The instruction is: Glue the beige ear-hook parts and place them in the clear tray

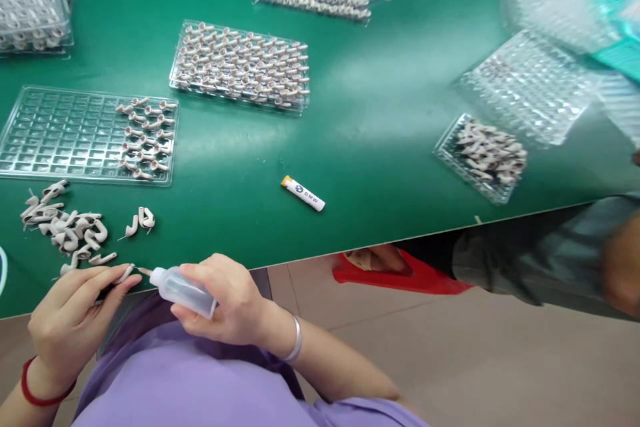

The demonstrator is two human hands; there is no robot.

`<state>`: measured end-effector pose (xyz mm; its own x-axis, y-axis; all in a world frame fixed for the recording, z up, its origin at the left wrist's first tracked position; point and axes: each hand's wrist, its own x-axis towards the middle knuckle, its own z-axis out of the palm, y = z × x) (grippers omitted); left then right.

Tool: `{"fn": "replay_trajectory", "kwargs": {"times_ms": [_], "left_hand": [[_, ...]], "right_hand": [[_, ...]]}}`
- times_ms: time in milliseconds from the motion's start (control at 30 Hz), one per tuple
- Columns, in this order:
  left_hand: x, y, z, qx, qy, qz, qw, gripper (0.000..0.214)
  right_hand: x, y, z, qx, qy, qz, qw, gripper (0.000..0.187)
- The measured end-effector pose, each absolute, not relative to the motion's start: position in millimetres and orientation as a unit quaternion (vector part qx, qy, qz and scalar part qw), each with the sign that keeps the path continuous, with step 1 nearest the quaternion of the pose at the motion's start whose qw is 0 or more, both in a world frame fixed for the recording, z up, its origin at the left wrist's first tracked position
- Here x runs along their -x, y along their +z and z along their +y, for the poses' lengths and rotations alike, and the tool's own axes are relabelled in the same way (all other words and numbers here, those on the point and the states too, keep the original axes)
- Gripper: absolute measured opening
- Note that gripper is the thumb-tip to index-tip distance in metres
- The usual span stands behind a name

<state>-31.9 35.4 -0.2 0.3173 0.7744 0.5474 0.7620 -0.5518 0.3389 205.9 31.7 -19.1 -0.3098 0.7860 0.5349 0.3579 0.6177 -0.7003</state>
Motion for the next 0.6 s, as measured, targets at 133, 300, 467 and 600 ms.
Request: {"fn": "replay_trajectory", "kwargs": {"times_ms": [133, 300, 467, 600], "left_hand": [[32.7, -1.9, 35.0, -0.809, 0.344, 0.477, 0.016, 0.026], [32.7, -2.3, 34.9, -0.807, 0.344, 0.479, 0.021, 0.026], [31.5, -0.9, 35.1, -0.806, 0.347, 0.48, 0.019, 0.025], [32.6, -1.3, 35.4, -0.801, 0.349, 0.485, 0.026, 0.024]], "right_hand": [[-205.8, -17.9, 32.5, 0.368, 0.233, -0.778, 0.453, 0.053], [-205.8, -18.2, 32.1, 0.369, 0.232, -0.779, 0.451, 0.055], [-205.5, -20.0, 31.1, 0.366, 0.233, -0.779, 0.453, 0.056], [-205.7, -20.4, 31.4, 0.366, 0.238, -0.776, 0.456, 0.057]]}}
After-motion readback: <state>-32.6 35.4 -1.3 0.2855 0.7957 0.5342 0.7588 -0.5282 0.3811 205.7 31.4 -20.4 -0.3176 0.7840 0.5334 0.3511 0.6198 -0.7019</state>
